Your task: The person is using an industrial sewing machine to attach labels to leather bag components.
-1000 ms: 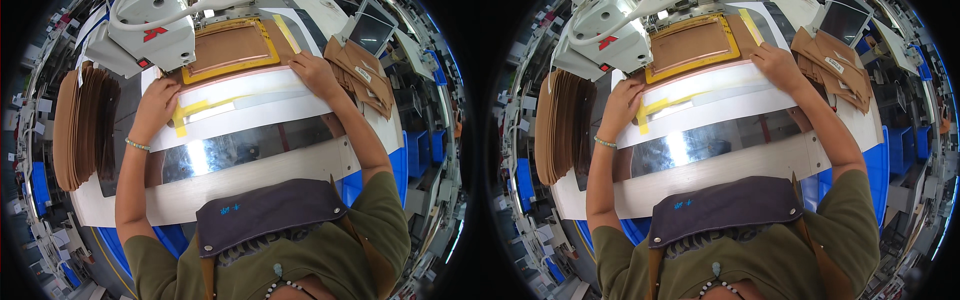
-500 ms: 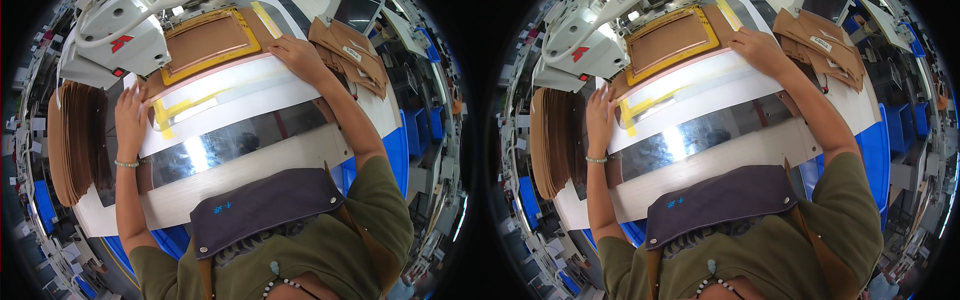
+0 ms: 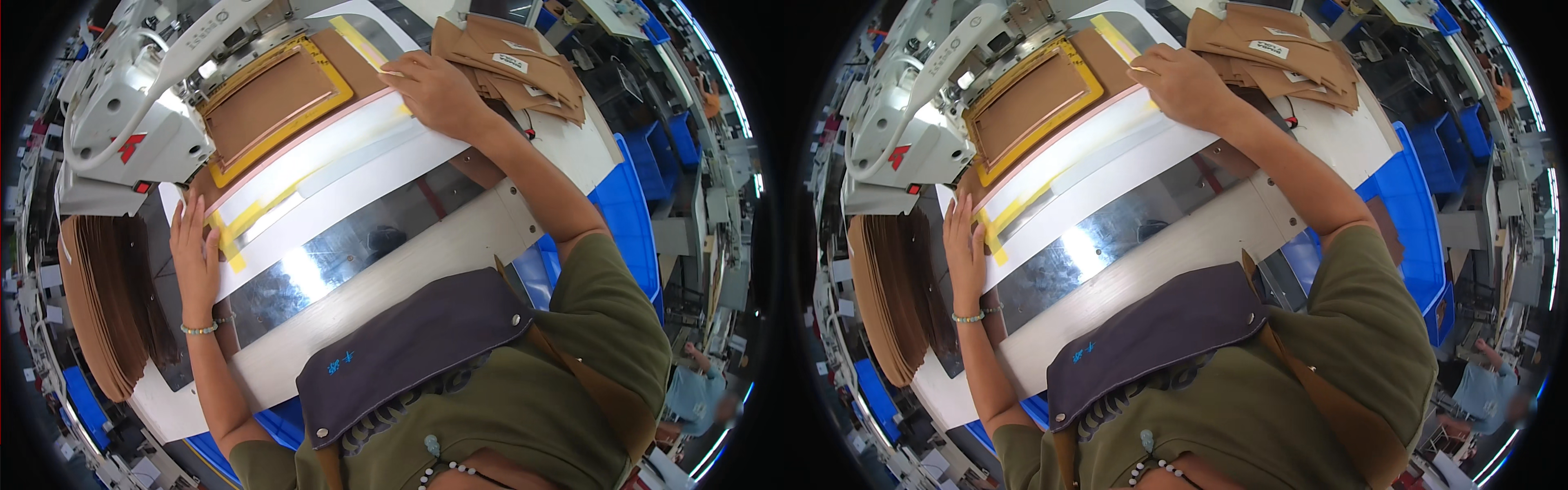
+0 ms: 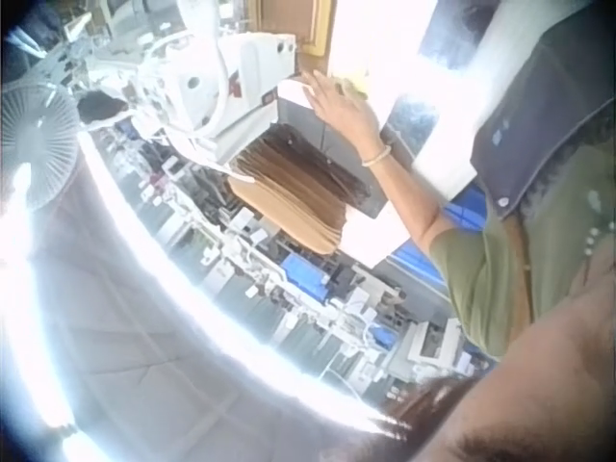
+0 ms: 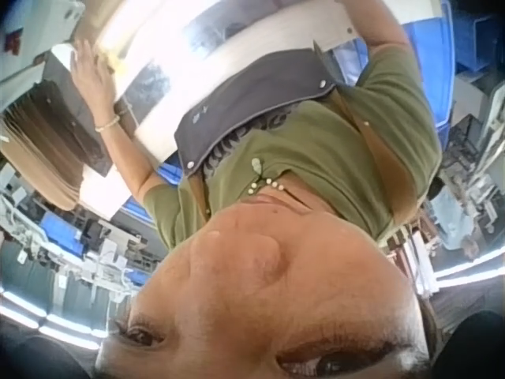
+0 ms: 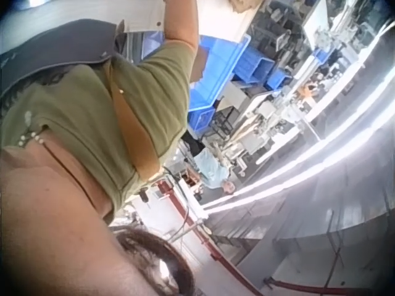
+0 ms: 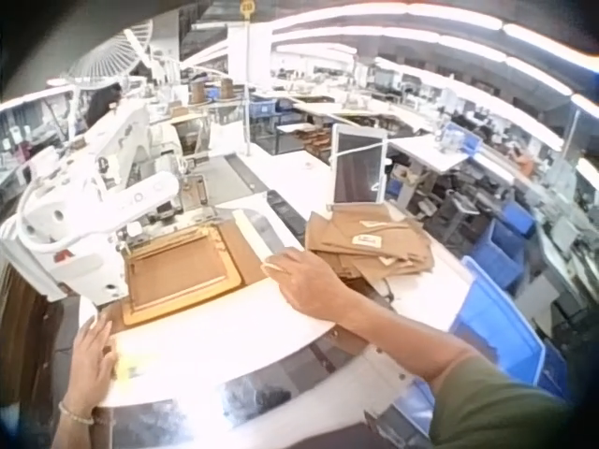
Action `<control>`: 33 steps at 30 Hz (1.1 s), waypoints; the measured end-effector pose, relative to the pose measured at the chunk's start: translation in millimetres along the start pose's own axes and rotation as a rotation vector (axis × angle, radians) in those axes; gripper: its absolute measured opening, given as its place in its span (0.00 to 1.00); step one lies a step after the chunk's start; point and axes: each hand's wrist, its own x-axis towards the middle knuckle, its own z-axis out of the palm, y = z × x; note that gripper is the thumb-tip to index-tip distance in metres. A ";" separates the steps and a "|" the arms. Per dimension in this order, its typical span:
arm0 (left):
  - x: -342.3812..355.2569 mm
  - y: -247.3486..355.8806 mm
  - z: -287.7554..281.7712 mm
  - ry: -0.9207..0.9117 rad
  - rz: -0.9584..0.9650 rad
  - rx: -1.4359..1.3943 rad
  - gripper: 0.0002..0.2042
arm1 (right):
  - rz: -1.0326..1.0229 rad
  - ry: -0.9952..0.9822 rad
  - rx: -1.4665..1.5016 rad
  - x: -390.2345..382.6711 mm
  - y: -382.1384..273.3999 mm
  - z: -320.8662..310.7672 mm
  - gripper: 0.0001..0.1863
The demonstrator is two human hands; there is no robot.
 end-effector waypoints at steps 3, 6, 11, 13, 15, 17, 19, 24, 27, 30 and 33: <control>17.1 -8.2 -1.8 0.020 -0.008 0.056 0.22 | 0.079 -0.012 -0.002 -10.0 -6.8 0.3 0.24; 45.8 -60.6 6.8 -0.082 0.009 0.029 0.18 | 0.101 -0.112 0.080 -18.7 -4.7 14.2 0.28; 64.7 -131.7 32.3 -0.080 0.011 -0.026 0.13 | 0.151 -0.195 0.139 -15.6 -8.3 19.4 0.29; 72.9 -142.9 35.9 -0.081 -0.082 -0.045 0.15 | 0.169 -0.194 0.139 -15.1 -11.0 15.5 0.29; 65.8 -146.3 33.7 -0.129 -0.181 0.024 0.14 | 0.174 -0.197 0.145 -12.0 -14.1 18.3 0.30; 65.3 -126.3 30.5 -0.180 -0.267 0.084 0.14 | 0.196 -0.169 0.134 -14.8 -12.7 23.6 0.30; 61.4 -77.0 27.0 0.165 -0.104 0.138 0.15 | 0.229 -0.170 0.119 -26.2 -6.9 21.1 0.30; 7.0 3.6 -10.1 -0.061 0.064 0.151 0.22 | 0.213 -0.160 0.095 -26.1 -5.2 16.5 0.30; -10.9 29.9 -8.1 -0.088 -0.074 0.062 0.26 | 0.198 -0.158 0.068 -19.6 -10.2 16.6 0.30; -11.8 19.8 -4.3 -0.077 -0.058 0.020 0.26 | 0.202 -0.173 0.013 -18.0 -15.3 15.8 0.30; -10.0 12.4 0.9 -0.001 -0.058 0.027 0.26 | 0.228 -0.192 -0.037 -17.8 -17.8 15.7 0.30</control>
